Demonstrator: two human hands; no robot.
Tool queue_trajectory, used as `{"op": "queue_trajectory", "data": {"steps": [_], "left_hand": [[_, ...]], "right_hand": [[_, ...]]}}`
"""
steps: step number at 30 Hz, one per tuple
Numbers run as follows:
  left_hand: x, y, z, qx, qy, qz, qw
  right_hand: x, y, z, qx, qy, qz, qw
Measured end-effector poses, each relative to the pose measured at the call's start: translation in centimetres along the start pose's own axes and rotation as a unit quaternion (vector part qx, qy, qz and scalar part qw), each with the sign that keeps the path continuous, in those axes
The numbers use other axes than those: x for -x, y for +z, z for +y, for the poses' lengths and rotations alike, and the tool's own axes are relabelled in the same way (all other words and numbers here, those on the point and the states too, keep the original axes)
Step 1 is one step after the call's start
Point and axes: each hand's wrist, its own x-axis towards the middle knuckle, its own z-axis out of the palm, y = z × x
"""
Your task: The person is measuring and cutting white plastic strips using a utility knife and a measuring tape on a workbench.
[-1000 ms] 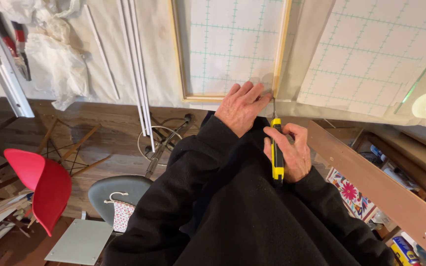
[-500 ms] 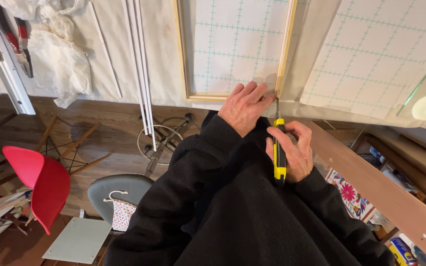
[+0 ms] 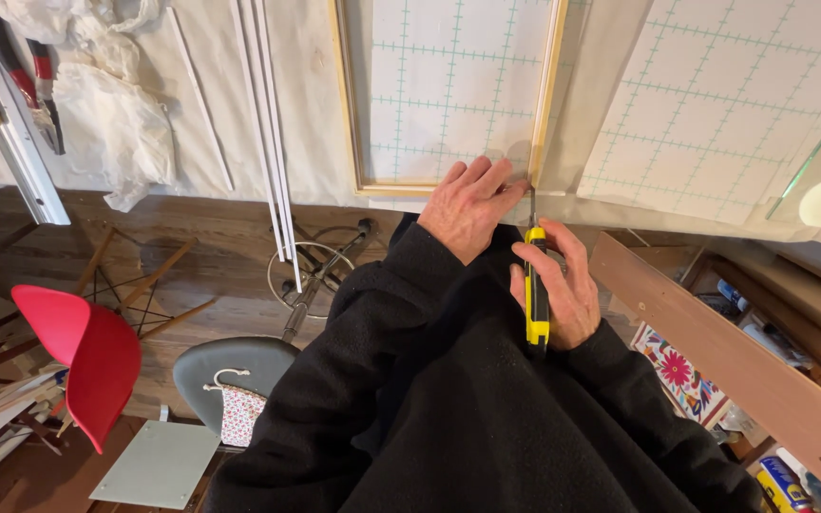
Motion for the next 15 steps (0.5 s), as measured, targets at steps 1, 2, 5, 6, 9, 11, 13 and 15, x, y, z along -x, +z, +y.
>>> {"op": "queue_trajectory", "data": {"steps": [1, 2, 5, 6, 9, 11, 13, 15], "left_hand": [[-0.02, -0.02, 0.01, 0.001, -0.001, -0.003, 1.0], [-0.04, -0.04, 0.0, 0.002, -0.002, -0.005, 1.0], [0.06, -0.04, 0.02, -0.004, 0.005, 0.005, 1.0], [0.12, -0.13, 0.1, -0.003, 0.005, 0.004, 1.0], [-0.13, -0.21, 0.25, -0.002, 0.001, 0.005, 1.0], [-0.06, -0.35, 0.23, 0.004, -0.004, 0.004, 1.0], [0.08, -0.14, 0.14, 0.0, -0.005, 0.001, 1.0], [0.11, 0.03, 0.1, -0.004, -0.005, -0.001, 1.0]], "right_hand": [[-0.05, -0.02, -0.06, -0.005, -0.003, 0.001, 1.0], [-0.11, -0.03, -0.12, -0.01, -0.005, 0.002, 1.0], [-0.23, -0.06, -0.54, -0.016, 0.004, 0.009, 1.0], [-0.18, -0.01, -0.53, -0.016, 0.005, 0.008, 1.0], [-0.22, -0.01, -0.21, -0.009, -0.001, 0.003, 1.0], [-0.13, 0.23, -0.08, -0.013, -0.005, 0.0, 1.0], [0.08, 0.37, 0.07, -0.011, -0.001, 0.001, 1.0], [0.16, 0.36, 0.14, -0.007, 0.004, 0.002, 1.0]]}}
